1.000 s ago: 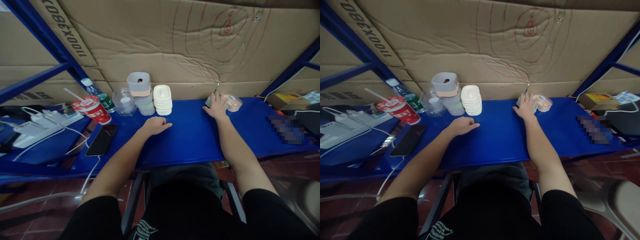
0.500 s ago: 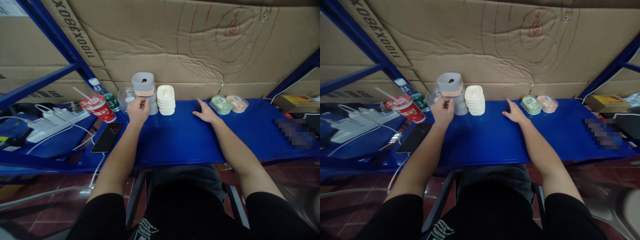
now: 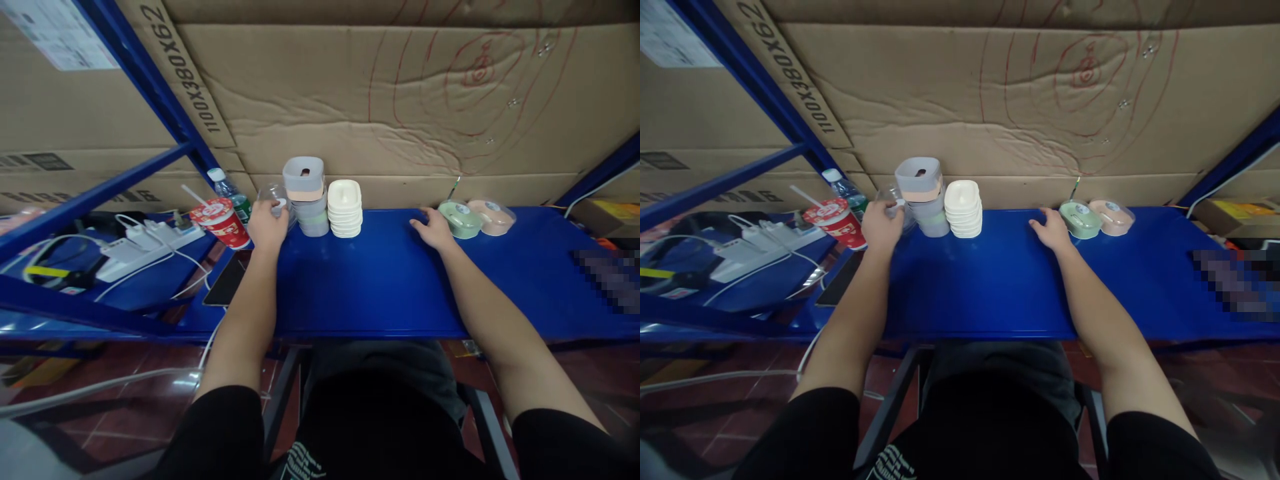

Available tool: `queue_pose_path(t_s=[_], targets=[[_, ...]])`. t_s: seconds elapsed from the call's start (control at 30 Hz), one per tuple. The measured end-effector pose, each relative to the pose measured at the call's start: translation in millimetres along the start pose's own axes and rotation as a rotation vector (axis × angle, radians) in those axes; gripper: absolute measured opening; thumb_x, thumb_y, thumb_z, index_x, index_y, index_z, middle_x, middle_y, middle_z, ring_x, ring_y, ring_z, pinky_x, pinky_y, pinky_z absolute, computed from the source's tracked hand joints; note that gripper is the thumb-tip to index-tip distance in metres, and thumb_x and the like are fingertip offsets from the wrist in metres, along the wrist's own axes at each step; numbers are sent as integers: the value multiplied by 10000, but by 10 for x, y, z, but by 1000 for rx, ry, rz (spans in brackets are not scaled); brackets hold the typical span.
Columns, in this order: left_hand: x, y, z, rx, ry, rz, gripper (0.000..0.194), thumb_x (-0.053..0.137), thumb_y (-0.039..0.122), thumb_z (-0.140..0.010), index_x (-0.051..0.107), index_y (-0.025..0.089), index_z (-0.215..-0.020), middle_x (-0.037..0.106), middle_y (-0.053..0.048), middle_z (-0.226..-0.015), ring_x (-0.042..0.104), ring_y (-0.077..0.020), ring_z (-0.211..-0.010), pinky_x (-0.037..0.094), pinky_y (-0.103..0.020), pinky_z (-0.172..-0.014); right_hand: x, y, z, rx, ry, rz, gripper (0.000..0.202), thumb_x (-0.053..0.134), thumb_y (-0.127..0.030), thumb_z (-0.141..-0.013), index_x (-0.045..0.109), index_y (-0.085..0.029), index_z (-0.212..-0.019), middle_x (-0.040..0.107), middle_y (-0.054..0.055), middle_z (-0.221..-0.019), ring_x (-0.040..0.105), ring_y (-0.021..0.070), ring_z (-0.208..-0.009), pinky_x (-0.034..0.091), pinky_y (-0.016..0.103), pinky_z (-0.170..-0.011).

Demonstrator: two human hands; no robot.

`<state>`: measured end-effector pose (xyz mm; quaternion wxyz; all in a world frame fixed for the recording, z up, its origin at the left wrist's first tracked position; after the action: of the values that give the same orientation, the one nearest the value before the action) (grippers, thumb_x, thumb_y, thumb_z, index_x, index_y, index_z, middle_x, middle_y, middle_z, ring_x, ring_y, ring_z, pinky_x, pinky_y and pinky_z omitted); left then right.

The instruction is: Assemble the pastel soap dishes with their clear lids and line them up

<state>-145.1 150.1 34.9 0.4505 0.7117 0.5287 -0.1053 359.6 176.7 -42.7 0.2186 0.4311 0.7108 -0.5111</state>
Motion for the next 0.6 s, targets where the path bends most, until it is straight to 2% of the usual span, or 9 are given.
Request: queue_pose_path(t_s=[0.1, 0.2, 0.27, 0.33, 0.4, 0.47, 0.53, 0.6], targets=[[3, 1, -13, 3, 3, 3, 187, 679, 356, -913, 728, 229, -1040, 693, -148, -1233, 660, -365, -1186, 522, -507, -1034, 36, -154, 52, -68, -58, 11, 546, 646, -528, -892, 710, -202, -1324, 714, 177, -1333, 690, 388, -1236, 548, 600, -1080], [-87, 100, 8, 60, 70, 52, 159, 675, 330, -914, 717, 232, -1032, 701, -134, -1221, 661, -332, -1181, 524, -478, -1041, 76, -399, 141, -167, -125, -18, 572, 644, -515, -904, 685, -198, -1378, 688, 179, -1383, 694, 378, -1226, 555, 589, -1078], [-170, 276, 86, 157, 136, 108, 148, 628, 306, -947, 707, 229, -1047, 714, -123, -1176, 663, -300, -1179, 523, -452, -1049, 98, -583, 214, -237, -159, -43, 605, 639, -515, -919, 648, -200, -1436, 669, 178, -1420, 693, 373, -1229, 548, 591, -1089], [-191, 549, 233, 299, 157, 165, 165, 572, 301, -990, 702, 227, -1060, 726, -112, -1120, 672, -272, -1156, 529, -429, -1041, 124, -753, 287, -300, -187, -63, 614, 637, -514, -932, 623, -218, -1470, 665, 164, -1435, 689, 366, -1237, 538, 597, -1103], [-80, 881, 428, 460, 64, 205, 205, 560, 316, -1010, 711, 220, -1109, 733, -118, -1155, 682, -265, -1154, 546, -405, -1004, 181, -884, 355, -350, -237, -75, 610, 645, -509, -936, 615, -232, -1480, 661, 151, -1447, 698, 353, -1219, 547, 591, -1095], [126, 1180, 632, 592, -97, 209, 337, 556, 342, -1029, 680, 210, -1313, 693, -135, -1365, 659, -267, -1261, 557, -361, -966, 252, -963, 407, -387, -298, -72, 595, 656, -497, -936, 627, -232, -1468, 663, 150, -1446, 703, 344, -1213, 565, 577, -1074], [320, 1334, 756, 627, -214, 162, 463, 524, 349, -1056, 587, 184, -1484, 579, -152, -1564, 614, -284, -1359, 562, -337, -925, 299, -992, 432, -416, -334, -56, 567, 662, -481, -937, 651, -219, -1440, 678, 153, -1426, 695, 343, -1238, 570, 565, -1072], [479, 1368, 798, 616, -306, 114, 488, 499, 317, -1073, 549, 171, -1535, 548, -152, -1604, 602, -288, -1381, 564, -331, -912, 305, -984, 427, -431, -335, -43, 538, 660, -468, -944, 671, -207, -1414, 694, 155, -1404, 686, 342, -1265, 562, 556, -1087]])
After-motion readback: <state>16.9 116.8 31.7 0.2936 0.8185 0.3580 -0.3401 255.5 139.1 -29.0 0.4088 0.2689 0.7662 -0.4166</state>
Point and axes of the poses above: each hand's wrist, its own z-axis away from the middle knuckle, its own x-axis out of the palm, y = z × x, the point moved 9 cm from there along -z, towards the middle knuckle
